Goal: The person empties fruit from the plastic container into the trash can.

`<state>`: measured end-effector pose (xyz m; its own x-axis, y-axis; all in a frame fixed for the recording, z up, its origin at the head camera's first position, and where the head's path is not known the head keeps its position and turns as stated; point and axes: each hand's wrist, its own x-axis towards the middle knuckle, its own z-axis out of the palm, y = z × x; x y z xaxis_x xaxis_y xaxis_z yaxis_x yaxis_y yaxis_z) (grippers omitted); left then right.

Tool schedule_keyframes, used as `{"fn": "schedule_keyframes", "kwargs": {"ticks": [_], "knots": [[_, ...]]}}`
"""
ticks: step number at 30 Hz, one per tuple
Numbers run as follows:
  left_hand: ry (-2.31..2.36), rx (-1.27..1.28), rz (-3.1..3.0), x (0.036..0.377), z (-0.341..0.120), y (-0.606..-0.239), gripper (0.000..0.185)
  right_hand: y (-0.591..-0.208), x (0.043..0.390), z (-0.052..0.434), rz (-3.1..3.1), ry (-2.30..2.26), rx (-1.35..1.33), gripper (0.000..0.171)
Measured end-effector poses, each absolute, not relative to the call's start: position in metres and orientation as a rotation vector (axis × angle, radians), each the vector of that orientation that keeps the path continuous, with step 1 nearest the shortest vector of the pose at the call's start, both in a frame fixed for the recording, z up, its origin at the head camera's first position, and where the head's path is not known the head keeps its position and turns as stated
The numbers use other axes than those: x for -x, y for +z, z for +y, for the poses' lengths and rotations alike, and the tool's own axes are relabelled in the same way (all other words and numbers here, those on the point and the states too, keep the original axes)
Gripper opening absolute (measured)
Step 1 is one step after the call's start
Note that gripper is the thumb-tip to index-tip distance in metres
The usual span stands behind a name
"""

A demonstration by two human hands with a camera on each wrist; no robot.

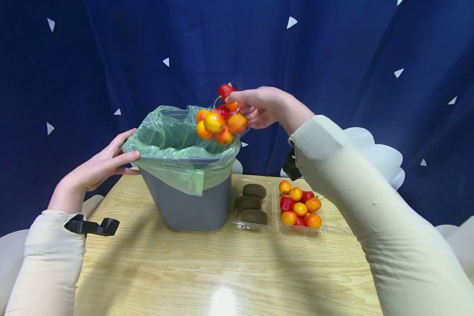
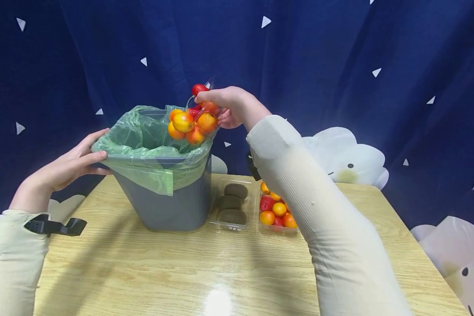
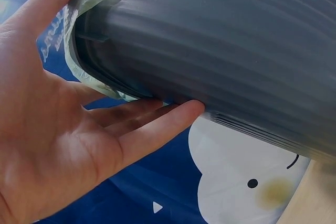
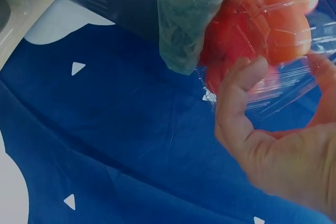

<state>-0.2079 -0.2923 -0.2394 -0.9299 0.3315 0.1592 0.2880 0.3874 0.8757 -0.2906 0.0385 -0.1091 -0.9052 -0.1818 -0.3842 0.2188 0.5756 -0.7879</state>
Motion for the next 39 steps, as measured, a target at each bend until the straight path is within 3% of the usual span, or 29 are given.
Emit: {"fn": "schedule_keyframes", "kwargs": {"ticks": [11, 22, 32, 39], "knots": [[1.637, -0.571, 2.573, 0.207, -0.291, -0.239, 0.063, -0.116, 0.282, 0.017, 2.642, -1.193, 0.079, 0.042], [1.651, -0.575, 2.569, 0.207, -0.293, -0.241, 0.063, -0.125, 0.279, 0.003, 3.05, -0.774, 0.349, 0.05], [1.677, -0.597, 2.552, 0.209, -0.295, -0.241, 0.062, -0.128, 0.279, 0.001, 3.212, -0.605, 0.622, 0.069], [1.675, -0.591, 2.562, 0.209, -0.293, -0.239, 0.062, -0.128, 0.282, 0.008, 3.274, -0.554, 0.801, 0.073]]}}
